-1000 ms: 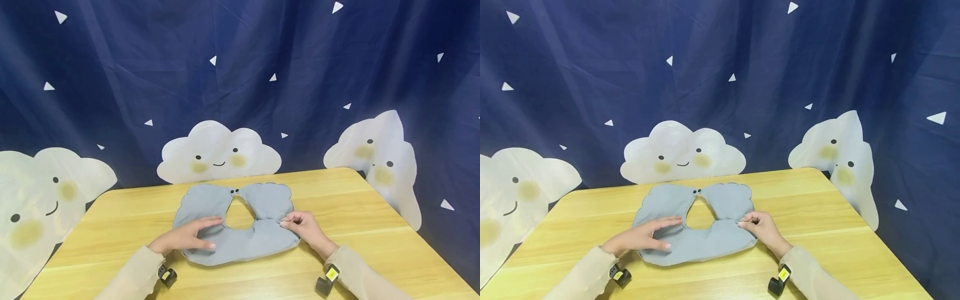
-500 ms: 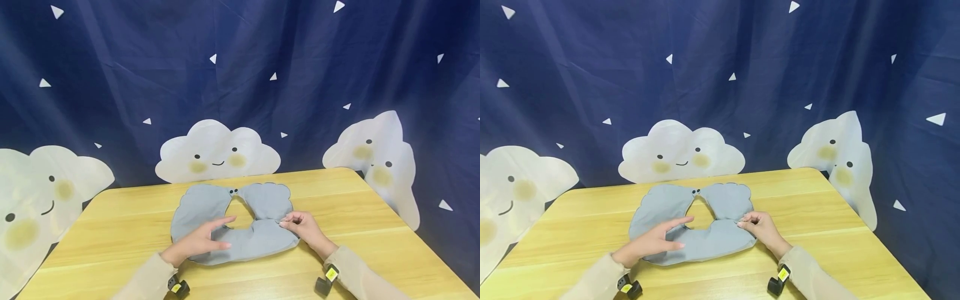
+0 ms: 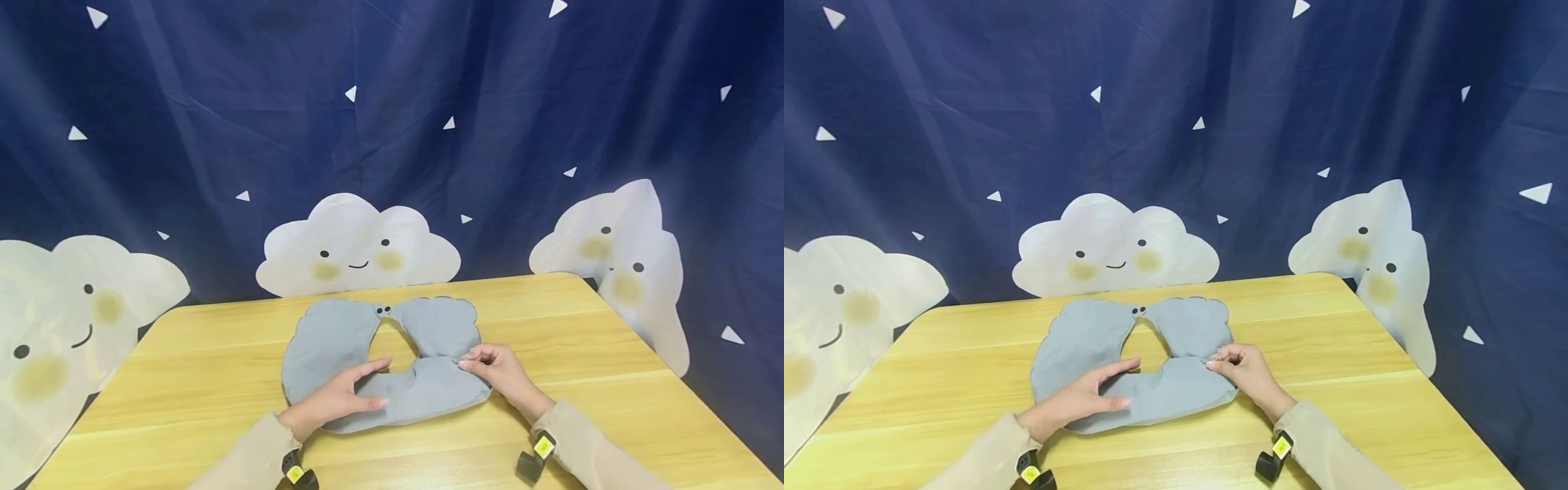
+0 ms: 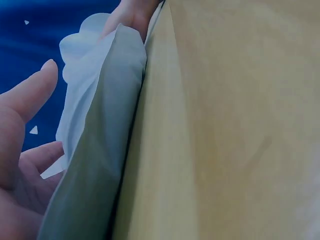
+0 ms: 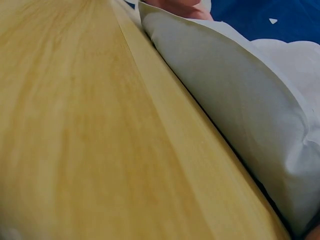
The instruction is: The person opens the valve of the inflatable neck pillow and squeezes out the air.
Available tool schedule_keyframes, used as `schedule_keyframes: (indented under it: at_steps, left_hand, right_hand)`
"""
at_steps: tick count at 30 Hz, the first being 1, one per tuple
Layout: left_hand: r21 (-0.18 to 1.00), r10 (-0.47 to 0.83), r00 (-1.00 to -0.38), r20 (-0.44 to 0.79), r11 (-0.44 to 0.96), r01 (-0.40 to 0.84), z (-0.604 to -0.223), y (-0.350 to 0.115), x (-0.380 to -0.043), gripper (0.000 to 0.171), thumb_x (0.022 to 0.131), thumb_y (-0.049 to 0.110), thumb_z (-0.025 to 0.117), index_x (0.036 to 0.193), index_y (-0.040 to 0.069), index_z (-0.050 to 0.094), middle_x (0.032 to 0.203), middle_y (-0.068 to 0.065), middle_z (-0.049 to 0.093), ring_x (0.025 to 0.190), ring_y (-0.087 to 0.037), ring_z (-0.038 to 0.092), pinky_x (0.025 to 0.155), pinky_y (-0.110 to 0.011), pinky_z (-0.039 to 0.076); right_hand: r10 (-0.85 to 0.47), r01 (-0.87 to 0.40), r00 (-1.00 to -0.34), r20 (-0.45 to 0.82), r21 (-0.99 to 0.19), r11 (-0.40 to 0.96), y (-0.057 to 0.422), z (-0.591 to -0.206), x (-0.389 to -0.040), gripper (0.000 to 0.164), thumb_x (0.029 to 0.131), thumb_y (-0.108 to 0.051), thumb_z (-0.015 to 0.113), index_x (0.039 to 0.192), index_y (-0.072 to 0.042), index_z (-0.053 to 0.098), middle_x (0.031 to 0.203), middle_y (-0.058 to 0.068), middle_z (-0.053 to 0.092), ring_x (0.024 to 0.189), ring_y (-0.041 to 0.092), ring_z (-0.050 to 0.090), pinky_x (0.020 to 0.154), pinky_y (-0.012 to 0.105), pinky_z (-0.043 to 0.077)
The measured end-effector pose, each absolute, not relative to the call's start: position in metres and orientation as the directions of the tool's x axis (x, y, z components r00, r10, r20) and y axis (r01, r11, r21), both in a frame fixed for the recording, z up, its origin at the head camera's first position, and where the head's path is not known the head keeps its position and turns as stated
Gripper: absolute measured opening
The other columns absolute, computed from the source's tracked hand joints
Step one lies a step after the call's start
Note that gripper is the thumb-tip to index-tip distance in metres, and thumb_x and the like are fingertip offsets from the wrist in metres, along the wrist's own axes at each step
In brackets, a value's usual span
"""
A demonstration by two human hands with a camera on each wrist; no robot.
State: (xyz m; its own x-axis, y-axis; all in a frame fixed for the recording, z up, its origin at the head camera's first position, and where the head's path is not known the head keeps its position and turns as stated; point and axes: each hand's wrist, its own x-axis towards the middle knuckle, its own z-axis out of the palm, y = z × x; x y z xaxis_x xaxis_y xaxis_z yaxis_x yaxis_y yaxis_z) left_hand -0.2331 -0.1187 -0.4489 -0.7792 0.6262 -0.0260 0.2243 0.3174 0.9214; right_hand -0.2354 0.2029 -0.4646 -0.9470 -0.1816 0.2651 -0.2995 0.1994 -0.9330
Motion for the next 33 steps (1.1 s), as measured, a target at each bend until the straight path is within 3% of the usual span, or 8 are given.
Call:
schedule_keyframes:
  at_steps: [9,15,21,27,33]
  left_hand:
    - [0.925,0.646,-0.763,-0.02,0.302,0.232,-0.456,-0.117,-0.23,0.071,0.083,0.03,0.073,0.144,0.014,0.041,0.147,-0.008,0.042,0.14,-0.033,0.028,0.113,-0.054,0.017]
    - [0.867,0.675,-0.737,-0.035,0.388,0.314,-0.458,-0.116,-0.227,0.084,0.08,0.037,0.074,0.149,0.019,0.029,0.155,-0.012,0.026,0.144,-0.035,0.018,0.113,-0.06,0.014]
    - [0.766,0.706,-0.707,-0.034,0.473,0.435,-0.459,-0.112,-0.224,0.095,0.078,0.044,0.073,0.152,0.017,0.021,0.157,-0.011,0.019,0.144,-0.037,0.012,0.112,-0.064,0.011]
    - [0.609,0.726,-0.683,-0.078,0.577,0.544,-0.456,-0.108,-0.22,0.092,0.085,0.059,0.056,0.153,0.015,0.012,0.158,-0.009,0.014,0.146,-0.034,0.008,0.115,-0.056,0.004]
    - [0.501,0.726,-0.673,-0.142,0.639,0.583,-0.454,-0.105,-0.217,0.089,0.089,0.066,0.042,0.153,0.015,0.007,0.159,-0.008,0.007,0.146,-0.031,0.004,0.116,-0.054,0.006]
  right_hand:
    - [-0.166,-0.267,-0.958,0.235,-0.94,0.214,0.203,-0.463,-0.236,0.016,0.078,-0.002,0.073,0.075,0.008,0.062,0.077,-0.013,0.071,0.074,0.001,0.064,0.07,0.017,0.051]
    - [-0.171,-0.271,-0.956,0.237,-0.937,0.22,0.203,-0.462,-0.235,0.015,0.078,-0.002,0.073,0.074,0.008,0.062,0.078,-0.012,0.071,0.074,0.001,0.064,0.07,0.018,0.052]
    - [-0.175,-0.274,-0.955,0.239,-0.939,0.21,0.203,-0.463,-0.235,0.015,0.078,-0.001,0.073,0.075,0.009,0.061,0.077,-0.014,0.071,0.074,0.0,0.064,0.07,0.018,0.051]
    - [-0.18,-0.276,-0.954,0.242,-0.939,0.204,0.202,-0.463,-0.235,0.016,0.078,-0.002,0.073,0.075,0.009,0.062,0.077,-0.012,0.071,0.073,0.001,0.064,0.069,0.018,0.051]
    - [-0.177,-0.279,-0.953,0.245,-0.939,0.203,0.202,-0.463,-0.235,0.016,0.078,-0.002,0.073,0.075,0.009,0.062,0.077,-0.01,0.071,0.072,0.001,0.063,0.068,0.018,0.051]
